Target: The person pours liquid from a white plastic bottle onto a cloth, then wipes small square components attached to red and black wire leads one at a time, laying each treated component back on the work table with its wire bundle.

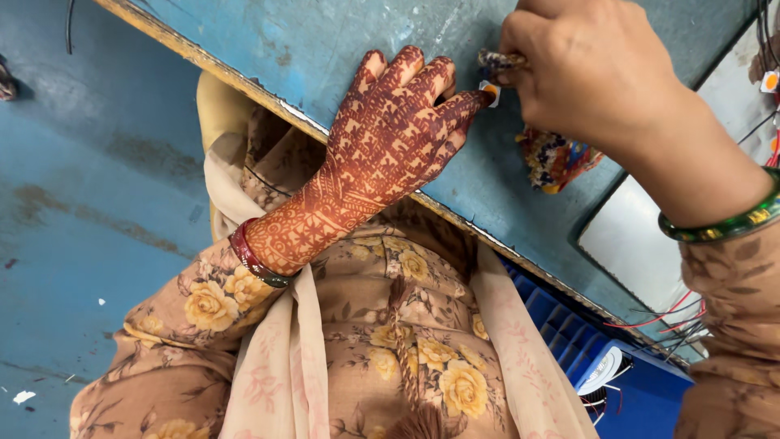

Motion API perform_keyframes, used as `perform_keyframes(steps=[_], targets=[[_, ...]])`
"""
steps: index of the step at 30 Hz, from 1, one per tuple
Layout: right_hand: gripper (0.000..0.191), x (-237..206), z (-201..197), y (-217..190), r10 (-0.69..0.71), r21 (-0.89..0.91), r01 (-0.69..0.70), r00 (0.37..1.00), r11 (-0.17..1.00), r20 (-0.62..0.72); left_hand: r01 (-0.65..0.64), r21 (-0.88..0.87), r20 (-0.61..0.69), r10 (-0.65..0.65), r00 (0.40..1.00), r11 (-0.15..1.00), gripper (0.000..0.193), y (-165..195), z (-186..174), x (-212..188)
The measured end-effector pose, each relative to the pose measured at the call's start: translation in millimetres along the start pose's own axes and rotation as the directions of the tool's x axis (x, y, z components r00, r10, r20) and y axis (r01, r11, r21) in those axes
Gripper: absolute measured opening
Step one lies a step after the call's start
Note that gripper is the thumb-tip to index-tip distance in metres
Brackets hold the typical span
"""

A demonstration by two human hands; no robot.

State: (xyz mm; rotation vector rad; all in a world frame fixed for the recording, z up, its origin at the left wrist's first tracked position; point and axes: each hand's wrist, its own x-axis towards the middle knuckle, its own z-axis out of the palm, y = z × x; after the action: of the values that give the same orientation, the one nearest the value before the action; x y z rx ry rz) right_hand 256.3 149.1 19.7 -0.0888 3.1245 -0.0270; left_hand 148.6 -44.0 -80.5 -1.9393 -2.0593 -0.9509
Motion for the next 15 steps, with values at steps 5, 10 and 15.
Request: perform_keyframes(steps=[5,10,15], targets=[[0.019,-8,20,14,0.236,0.240,-0.252,0.967,0.938,0.096,-0.006,0.011,-0.010,0.006,1.000,1.000,0.028,-1,1,0],[0.022,-7,26,24,0.389,0.443,-0.449,0.894,0.777,0.223,-0.012,0.006,-0.025,0.012,1.000,1.000,0.030,-2,3,0],[0.020,3,12,21,0.270,0.283,-0.334,0.932,0.899,0.240,0.000,0.004,0.002,0.000,1.000,1.000,0.033,-2,3,0]])
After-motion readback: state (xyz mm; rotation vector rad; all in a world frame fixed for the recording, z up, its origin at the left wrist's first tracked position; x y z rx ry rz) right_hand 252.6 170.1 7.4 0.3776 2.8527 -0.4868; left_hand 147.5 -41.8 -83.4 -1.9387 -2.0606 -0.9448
